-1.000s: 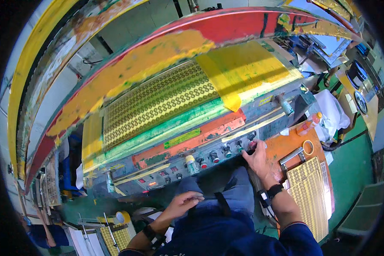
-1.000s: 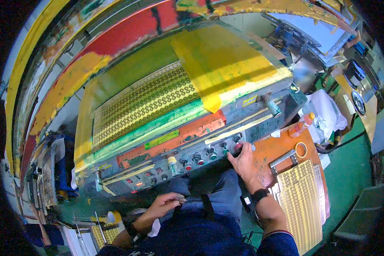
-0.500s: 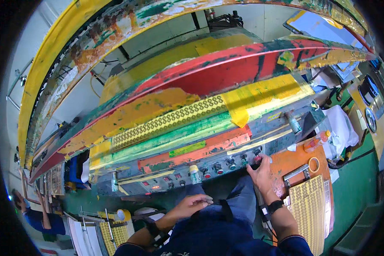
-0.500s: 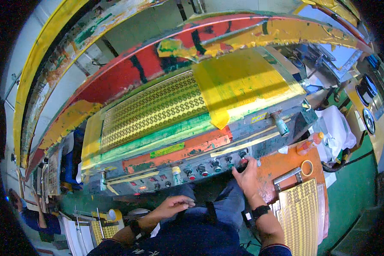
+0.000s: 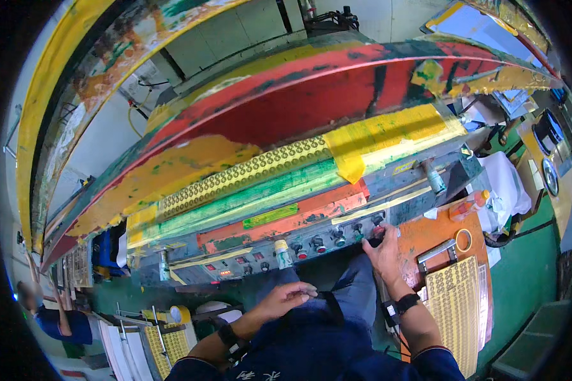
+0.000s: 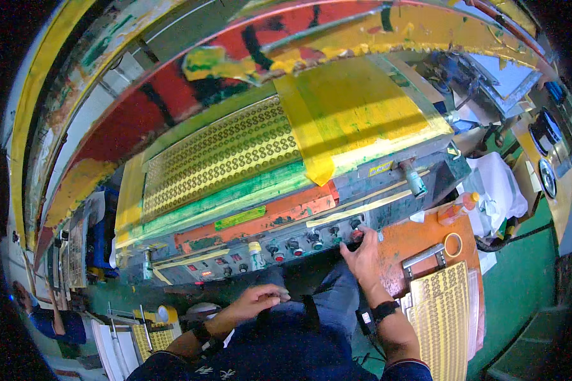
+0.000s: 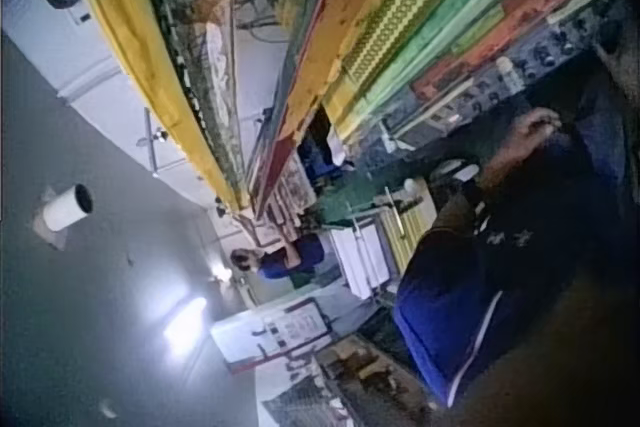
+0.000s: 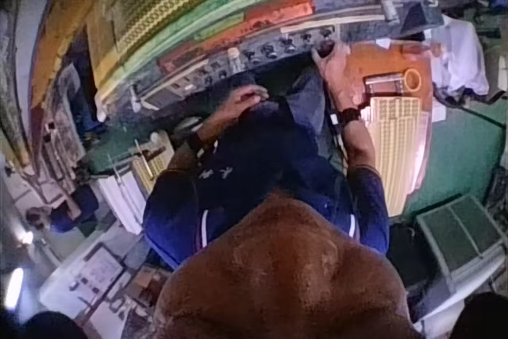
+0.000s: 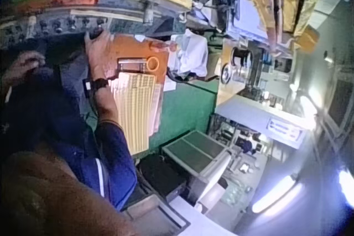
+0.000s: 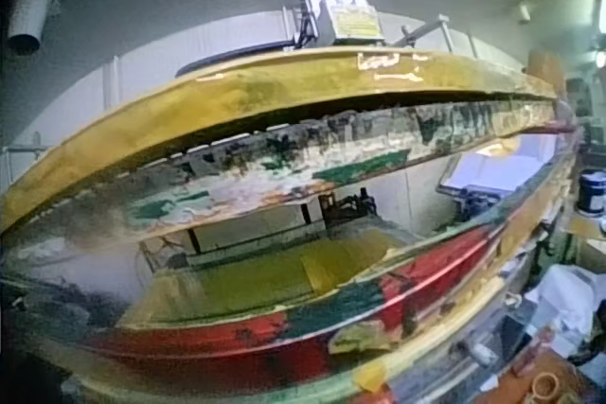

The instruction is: Operating a screen printing machine, including cleaning the screen with a cloth, applying yellow tape to the frame, and printing sheets.

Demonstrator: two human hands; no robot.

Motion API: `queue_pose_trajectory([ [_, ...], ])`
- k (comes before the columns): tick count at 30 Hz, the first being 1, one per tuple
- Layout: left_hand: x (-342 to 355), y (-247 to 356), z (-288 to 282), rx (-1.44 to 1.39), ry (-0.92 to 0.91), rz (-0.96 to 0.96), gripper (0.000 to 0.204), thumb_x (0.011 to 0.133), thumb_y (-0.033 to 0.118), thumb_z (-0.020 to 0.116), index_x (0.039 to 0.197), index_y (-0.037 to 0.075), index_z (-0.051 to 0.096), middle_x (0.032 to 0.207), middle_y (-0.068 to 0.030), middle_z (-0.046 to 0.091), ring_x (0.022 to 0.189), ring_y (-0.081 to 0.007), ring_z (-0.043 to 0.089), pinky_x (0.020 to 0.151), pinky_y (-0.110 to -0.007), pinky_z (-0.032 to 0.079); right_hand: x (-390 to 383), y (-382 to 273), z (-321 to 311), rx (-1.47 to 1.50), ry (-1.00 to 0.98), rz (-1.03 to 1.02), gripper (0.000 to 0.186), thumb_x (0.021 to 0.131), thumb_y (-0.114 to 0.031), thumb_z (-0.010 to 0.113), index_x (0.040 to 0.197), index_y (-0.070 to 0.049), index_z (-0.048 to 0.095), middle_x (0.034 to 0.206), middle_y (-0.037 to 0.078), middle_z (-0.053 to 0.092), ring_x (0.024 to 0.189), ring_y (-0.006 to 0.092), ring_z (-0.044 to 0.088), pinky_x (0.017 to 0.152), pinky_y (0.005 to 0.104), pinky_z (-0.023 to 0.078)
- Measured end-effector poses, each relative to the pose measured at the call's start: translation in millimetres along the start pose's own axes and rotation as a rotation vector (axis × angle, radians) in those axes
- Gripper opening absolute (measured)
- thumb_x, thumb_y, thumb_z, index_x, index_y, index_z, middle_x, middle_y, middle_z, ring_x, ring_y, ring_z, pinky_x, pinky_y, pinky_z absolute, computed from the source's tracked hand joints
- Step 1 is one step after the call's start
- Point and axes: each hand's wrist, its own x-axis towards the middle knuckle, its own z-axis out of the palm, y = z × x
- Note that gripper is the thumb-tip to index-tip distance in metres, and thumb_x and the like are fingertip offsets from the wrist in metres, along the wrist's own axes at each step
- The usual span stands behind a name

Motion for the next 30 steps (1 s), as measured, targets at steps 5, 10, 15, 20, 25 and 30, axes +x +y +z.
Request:
queue_pose_trajectory([
  [5,4.3,-2.2,-1.3,-0.007,-0.004,-0.014,0.032,0.099,0.009,0.054,0.129,0.0,0.053,0.121,-0.0117,0.063,0.115,-0.0191,0.059,0.098,-0.032,0.046,1.7,1.9,-1.5,0.044,0.008,0.017,0.062,0.067,-0.009,0.081,0.118,0.001,0.049,0.108,0.02,0.052,0.097,0.036,0.055,0.087,0.0406,0.048],
  [10,10.5,-0.7,-0.5,-0.016,-0.005,-0.028,0.03,0.099,0.008,0.054,0.128,0.0,0.055,0.12,-0.011,0.063,0.115,-0.0181,0.058,0.1,-0.031,0.045,4.8,7.8,-1.6,0.025,0.012,-0.016,0.06,0.067,-0.01,0.081,0.116,0.002,0.05,0.105,0.02,0.053,0.096,0.0372,0.055,0.087,0.0413,0.047],
  [15,17.0,0.8,0.2,0.014,-0.024,-0.01,0.031,0.099,0.01,0.053,0.129,0.001,0.054,0.121,-0.0117,0.063,0.114,-0.0189,0.059,0.098,-0.033,0.046,4.7,13.0,-1.7,0.023,-0.016,0.018,0.06,0.066,-0.011,0.082,0.116,0.002,0.05,0.104,0.02,0.054,0.097,0.0378,0.055,0.086,0.0423,0.047],
  [20,16.0,2.7,2.2,0.049,-0.023,-0.012,0.031,0.099,0.01,0.054,0.129,0.0,0.055,0.12,-0.0116,0.064,0.112,-0.019,0.06,0.097,-0.033,0.047,2.7,5.2,-4.9,0.006,-0.013,0.005,0.059,0.067,-0.013,0.082,0.115,0.001,0.05,0.104,0.02,0.054,0.097,0.038,0.055,0.086,0.043,0.047],
  [25,13.7,4.1,6.9,0.048,-0.016,-0.028,0.029,0.099,0.011,0.055,0.126,0.0,0.057,0.118,-0.0103,0.065,0.112,-0.0182,0.06,0.097,-0.033,0.046,-4.0,7.6,-5.4,-0.042,-0.017,0.014,0.06,0.067,-0.015,0.082,0.116,0.001,0.051,0.105,0.02,0.055,0.098,0.0377,0.055,0.087,0.0432,0.047],
  [30,14.2,18.2,9.8,0.046,0.036,-0.035,0.026,0.097,0.01,0.056,0.12,-0.001,0.06,0.114,-0.0091,0.066,0.109,-0.0175,0.061,0.096,-0.032,0.047,4.6,0.6,-4.4,-0.015,-0.035,0.073,0.058,0.069,-0.015,0.081,0.117,-0.001,0.05,0.102,0.019,0.054,0.094,0.0359,0.056,0.084,0.0431,0.047],
])
